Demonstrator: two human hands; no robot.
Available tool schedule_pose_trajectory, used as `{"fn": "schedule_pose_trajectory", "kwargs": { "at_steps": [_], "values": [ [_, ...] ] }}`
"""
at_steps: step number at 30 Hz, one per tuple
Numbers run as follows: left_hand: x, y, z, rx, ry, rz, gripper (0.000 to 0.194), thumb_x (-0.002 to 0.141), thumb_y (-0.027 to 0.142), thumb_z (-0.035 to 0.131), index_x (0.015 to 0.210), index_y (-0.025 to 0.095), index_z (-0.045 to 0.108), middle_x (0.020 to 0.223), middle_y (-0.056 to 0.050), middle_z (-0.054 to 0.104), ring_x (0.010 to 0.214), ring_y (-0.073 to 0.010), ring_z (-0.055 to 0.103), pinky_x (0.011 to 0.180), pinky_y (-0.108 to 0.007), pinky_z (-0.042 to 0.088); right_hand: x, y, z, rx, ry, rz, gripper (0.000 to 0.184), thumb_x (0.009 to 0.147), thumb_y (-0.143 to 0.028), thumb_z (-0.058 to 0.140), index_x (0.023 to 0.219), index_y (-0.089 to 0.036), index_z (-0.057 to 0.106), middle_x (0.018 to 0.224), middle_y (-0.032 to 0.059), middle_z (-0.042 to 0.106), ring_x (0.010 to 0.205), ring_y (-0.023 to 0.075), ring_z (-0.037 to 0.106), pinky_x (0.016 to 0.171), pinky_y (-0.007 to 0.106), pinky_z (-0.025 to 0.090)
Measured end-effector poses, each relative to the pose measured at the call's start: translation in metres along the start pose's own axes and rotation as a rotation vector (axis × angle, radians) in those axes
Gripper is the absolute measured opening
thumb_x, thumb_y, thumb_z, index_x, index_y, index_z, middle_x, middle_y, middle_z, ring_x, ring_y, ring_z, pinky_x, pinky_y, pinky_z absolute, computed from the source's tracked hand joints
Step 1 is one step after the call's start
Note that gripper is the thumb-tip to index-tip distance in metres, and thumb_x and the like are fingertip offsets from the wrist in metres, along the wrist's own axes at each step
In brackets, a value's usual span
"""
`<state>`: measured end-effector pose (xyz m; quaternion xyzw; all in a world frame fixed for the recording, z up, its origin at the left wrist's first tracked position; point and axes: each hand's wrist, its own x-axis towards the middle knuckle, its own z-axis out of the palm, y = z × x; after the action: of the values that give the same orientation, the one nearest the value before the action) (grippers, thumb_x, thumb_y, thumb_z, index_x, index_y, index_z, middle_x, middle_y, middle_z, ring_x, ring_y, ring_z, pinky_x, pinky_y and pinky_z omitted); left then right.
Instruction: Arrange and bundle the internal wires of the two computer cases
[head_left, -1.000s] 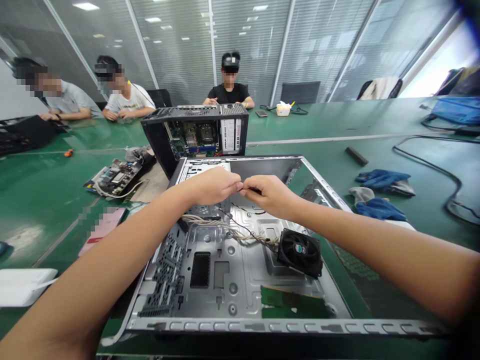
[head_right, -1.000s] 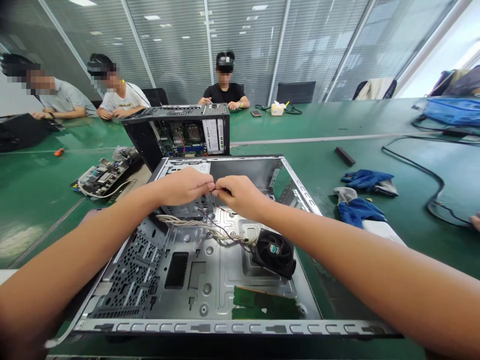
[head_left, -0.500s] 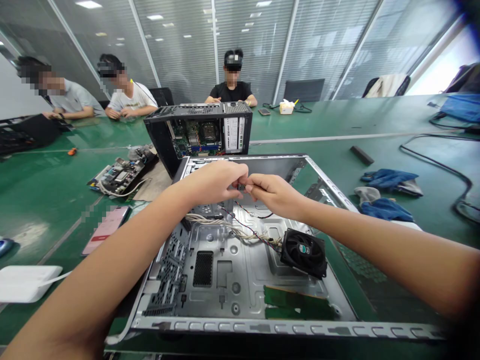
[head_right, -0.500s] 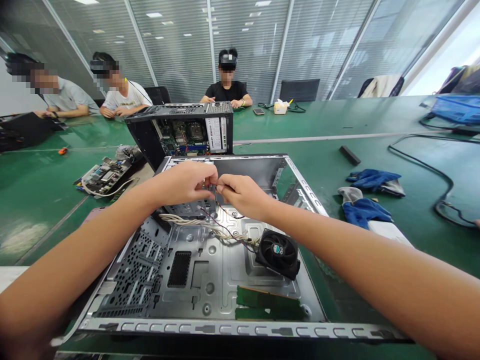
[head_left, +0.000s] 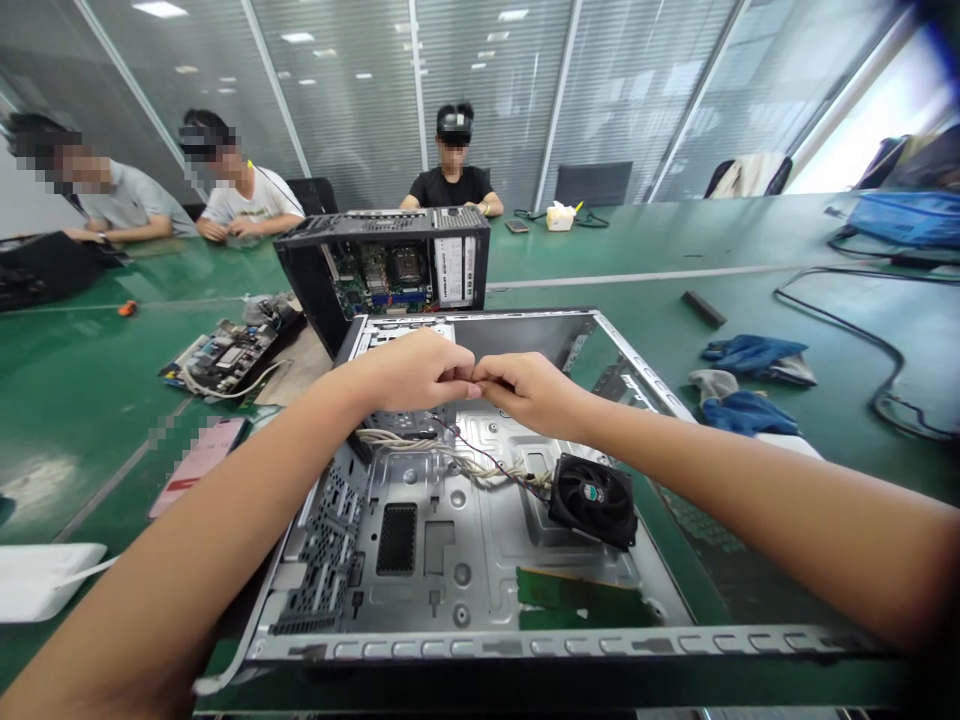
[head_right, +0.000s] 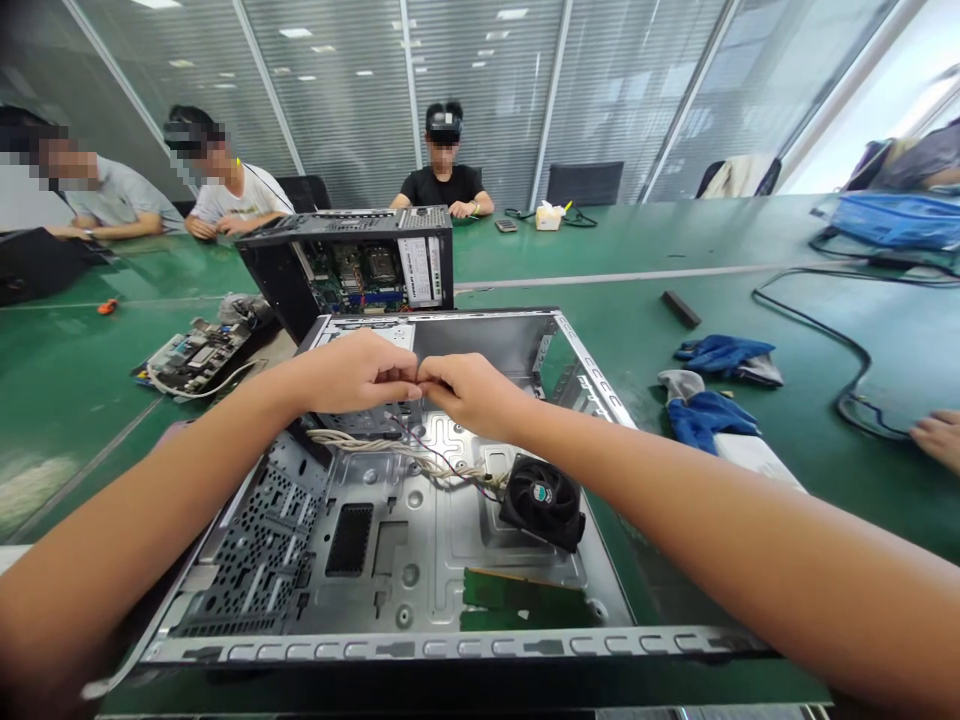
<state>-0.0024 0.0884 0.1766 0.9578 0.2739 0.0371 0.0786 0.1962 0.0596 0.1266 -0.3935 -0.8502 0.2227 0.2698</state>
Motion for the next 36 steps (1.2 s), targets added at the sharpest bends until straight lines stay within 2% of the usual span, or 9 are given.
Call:
{"fn": "schedule_pose_trajectory", "kwargs": {
  "at_steps": [3, 8, 13, 20, 28, 36],
  "values": [
    [0.0, 0.0, 0.0, 0.012, -0.014, -0.018, 0.02, 0.088, 0.034, 0.058, 0.079, 0.017, 0.064, 0.066, 0.001, 0.061, 0.058, -0.011, 0.049, 0.058, -0.025, 0.03, 0.0, 0.003, 0.0, -0.032, -0.025, -0.004, 0.015, 0.088, -0.019, 0.046, 0.083, -0.017, 0.059, 0.068, -0.0013, 0.055, 0.062, 0.0107, 0.041, 0.063, 0.026, 0.03],
    [0.001, -0.001, 0.002, 0.039, -0.052, 0.01, 0.033, 0.096, 0.035, 0.044, 0.075, 0.018, 0.064, 0.061, 0.001, 0.058, 0.056, -0.0116, 0.048, 0.059, -0.027, 0.03, -0.001, 0.004, 0.001, -0.065, -0.034, -0.031, 0.02, 0.092, -0.022, 0.042, 0.078, -0.017, 0.055, 0.066, -0.0015, 0.052, 0.061, 0.0106, 0.04, 0.063, 0.026, 0.03],
    [0.002, -0.002, 0.004, 0.009, -0.071, -0.01, 0.035, 0.097, 0.035, 0.042, 0.074, 0.018, 0.063, 0.064, 0.0, 0.063, 0.059, -0.0124, 0.053, 0.059, -0.026, 0.032, -0.001, 0.004, 0.001, -0.106, -0.038, -0.054, 0.021, 0.092, -0.022, 0.041, 0.075, -0.018, 0.052, 0.067, -0.0001, 0.053, 0.063, 0.0115, 0.041, 0.064, 0.026, 0.031],
    [0.002, -0.001, 0.007, 0.143, -0.017, -0.041, 0.038, 0.099, 0.038, 0.036, 0.081, 0.018, 0.062, 0.069, -0.004, 0.065, 0.061, -0.0153, 0.054, 0.059, -0.027, 0.032, 0.0, 0.004, -0.002, -0.1, -0.004, -0.051, 0.013, 0.09, -0.022, 0.046, 0.082, -0.018, 0.054, 0.074, 0.0018, 0.058, 0.067, 0.0134, 0.045, 0.067, 0.027, 0.033],
    [0.002, -0.003, 0.011, 0.271, 0.027, -0.047, 0.032, 0.097, 0.039, 0.041, 0.087, 0.017, 0.062, 0.073, -0.006, 0.065, 0.064, -0.0172, 0.057, 0.057, -0.028, 0.029, 0.003, 0.009, 0.001, -0.097, -0.008, -0.006, 0.016, 0.093, -0.022, 0.04, 0.082, -0.019, 0.052, 0.078, 0.0044, 0.059, 0.072, 0.0158, 0.049, 0.07, 0.028, 0.034],
    [-0.003, -0.006, 0.007, 0.236, 0.004, -0.073, 0.025, 0.093, 0.035, 0.047, 0.081, 0.019, 0.062, 0.071, -0.005, 0.064, 0.063, -0.0164, 0.054, 0.057, -0.029, 0.028, 0.003, 0.013, 0.003, -0.093, -0.052, 0.037, 0.014, 0.093, -0.023, 0.042, 0.083, -0.02, 0.052, 0.065, -0.0015, 0.05, 0.062, 0.0137, 0.041, 0.064, 0.027, 0.031]
  ]
}}
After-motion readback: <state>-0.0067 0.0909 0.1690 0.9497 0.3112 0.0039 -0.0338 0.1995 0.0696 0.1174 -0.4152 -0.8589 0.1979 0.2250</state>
